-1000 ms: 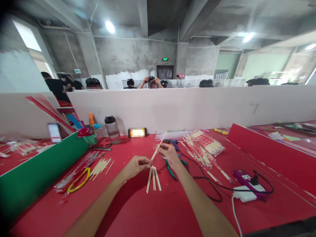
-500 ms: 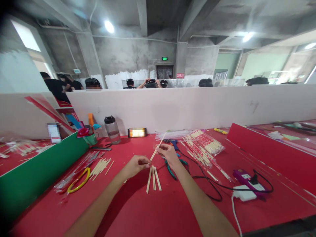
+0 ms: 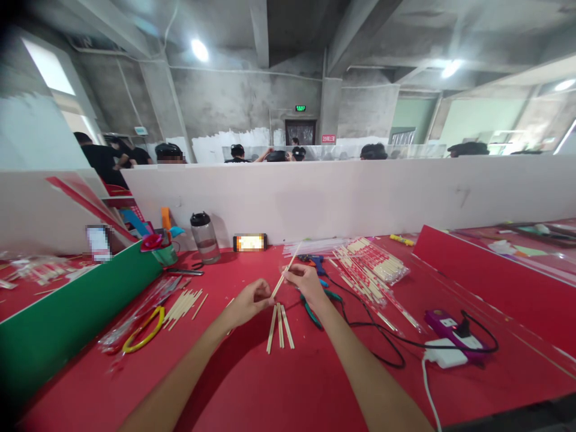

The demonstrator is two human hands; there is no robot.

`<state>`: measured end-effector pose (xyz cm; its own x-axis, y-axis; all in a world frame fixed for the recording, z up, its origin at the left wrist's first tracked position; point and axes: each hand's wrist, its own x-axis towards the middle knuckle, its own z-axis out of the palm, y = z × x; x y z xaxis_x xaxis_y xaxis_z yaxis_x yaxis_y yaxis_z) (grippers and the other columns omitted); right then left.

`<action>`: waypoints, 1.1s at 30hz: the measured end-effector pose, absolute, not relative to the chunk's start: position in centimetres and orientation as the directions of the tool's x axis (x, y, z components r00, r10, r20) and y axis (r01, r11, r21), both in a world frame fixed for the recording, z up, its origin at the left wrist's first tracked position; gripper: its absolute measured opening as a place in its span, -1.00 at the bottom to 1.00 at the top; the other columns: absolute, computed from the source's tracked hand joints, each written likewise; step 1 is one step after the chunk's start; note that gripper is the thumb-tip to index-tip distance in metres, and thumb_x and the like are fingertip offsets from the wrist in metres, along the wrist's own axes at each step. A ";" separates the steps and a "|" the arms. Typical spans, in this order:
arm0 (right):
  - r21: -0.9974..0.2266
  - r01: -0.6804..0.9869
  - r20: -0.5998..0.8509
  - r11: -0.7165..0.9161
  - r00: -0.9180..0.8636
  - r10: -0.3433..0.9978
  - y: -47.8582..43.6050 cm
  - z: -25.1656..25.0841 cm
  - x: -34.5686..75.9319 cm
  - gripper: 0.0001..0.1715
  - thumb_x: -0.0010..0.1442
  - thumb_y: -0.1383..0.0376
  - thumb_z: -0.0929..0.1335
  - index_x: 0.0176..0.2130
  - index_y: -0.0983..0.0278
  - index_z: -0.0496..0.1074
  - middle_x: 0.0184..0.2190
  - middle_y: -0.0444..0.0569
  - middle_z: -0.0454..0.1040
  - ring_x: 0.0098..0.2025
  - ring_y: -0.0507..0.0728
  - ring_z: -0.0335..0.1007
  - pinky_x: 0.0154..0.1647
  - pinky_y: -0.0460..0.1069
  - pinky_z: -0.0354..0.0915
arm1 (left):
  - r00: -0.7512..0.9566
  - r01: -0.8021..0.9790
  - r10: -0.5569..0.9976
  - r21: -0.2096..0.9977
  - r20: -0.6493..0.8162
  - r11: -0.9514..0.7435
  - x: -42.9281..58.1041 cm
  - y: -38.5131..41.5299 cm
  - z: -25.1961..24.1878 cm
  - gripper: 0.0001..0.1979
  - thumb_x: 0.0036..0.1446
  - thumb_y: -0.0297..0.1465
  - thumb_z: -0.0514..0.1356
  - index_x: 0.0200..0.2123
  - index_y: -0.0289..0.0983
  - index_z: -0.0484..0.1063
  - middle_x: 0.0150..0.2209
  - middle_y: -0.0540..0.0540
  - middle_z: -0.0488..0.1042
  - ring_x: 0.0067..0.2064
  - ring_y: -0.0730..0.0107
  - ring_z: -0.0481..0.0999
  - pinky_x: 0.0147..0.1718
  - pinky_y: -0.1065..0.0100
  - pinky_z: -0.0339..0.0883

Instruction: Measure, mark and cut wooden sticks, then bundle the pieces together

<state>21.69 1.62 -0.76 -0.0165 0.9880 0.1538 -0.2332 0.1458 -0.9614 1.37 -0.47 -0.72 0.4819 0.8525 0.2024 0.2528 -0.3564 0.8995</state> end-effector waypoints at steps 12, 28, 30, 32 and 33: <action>-0.960 -0.099 0.275 0.262 -0.159 0.948 0.3 -1.2 19.2 -0.79 -0.02 0.17 0.46 -0.43 0.28 0.56 -0.53 -0.12 0.50 -0.51 0.03 0.31 -0.40 -0.05 0.24 | 0.431 0.052 0.901 0.996 0.046 -0.076 2.7 -0.5 -1.1 -0.54 0.04 0.02 0.23 -0.31 -0.28 0.28 -0.31 -0.15 0.55 -0.36 0.31 0.58 -0.31 0.24 0.47; -0.965 -0.191 0.199 0.181 -0.079 0.977 0.8 -1.9 19.1 -0.69 -0.10 0.13 0.53 -0.38 0.27 0.53 -0.45 -0.08 0.53 -0.43 0.08 0.42 -0.41 -0.06 0.35 | 0.370 0.069 0.925 0.991 0.085 -0.118 2.5 0.0 -1.4 -0.56 0.02 0.00 0.23 -0.34 -0.25 0.27 -0.41 -0.08 0.55 -0.40 0.31 0.56 -0.39 0.32 0.41; -0.966 -0.191 0.190 0.176 -0.057 0.980 1.0 -2.0 19.3 -0.66 -0.11 0.12 0.54 -0.37 0.28 0.53 -0.43 -0.07 0.54 -0.43 0.08 0.42 -0.40 -0.05 0.37 | 0.327 0.121 0.936 0.977 0.126 -0.174 2.1 0.4 -1.6 -0.61 0.05 -0.04 0.22 -0.36 -0.25 0.27 -0.48 -0.02 0.51 -0.45 0.35 0.52 -0.44 0.37 0.35; -0.965 -0.194 0.187 0.175 -0.043 0.981 1.1 -2.1 19.5 -0.64 -0.12 0.12 0.54 -0.35 0.29 0.53 -0.42 -0.06 0.54 -0.42 0.08 0.43 -0.40 -0.05 0.38 | 0.290 0.227 0.941 0.943 0.173 -0.243 1.4 0.9 -1.8 -0.67 0.06 -0.10 0.21 -0.42 -0.26 0.28 -0.55 0.02 0.44 -0.50 0.41 0.45 -0.47 0.41 0.29; -0.965 -0.196 0.187 0.176 -0.039 0.982 1.2 -2.1 19.6 -0.64 -0.12 0.12 0.54 -0.35 0.29 0.53 -0.42 -0.06 0.54 -0.42 0.08 0.43 -0.40 -0.05 0.38 | 0.282 0.286 0.940 0.918 0.194 -0.275 1.1 1.2 -1.9 -0.70 0.06 -0.15 0.21 -0.45 -0.27 0.30 -0.56 0.03 0.42 -0.52 0.43 0.42 -0.47 0.42 0.27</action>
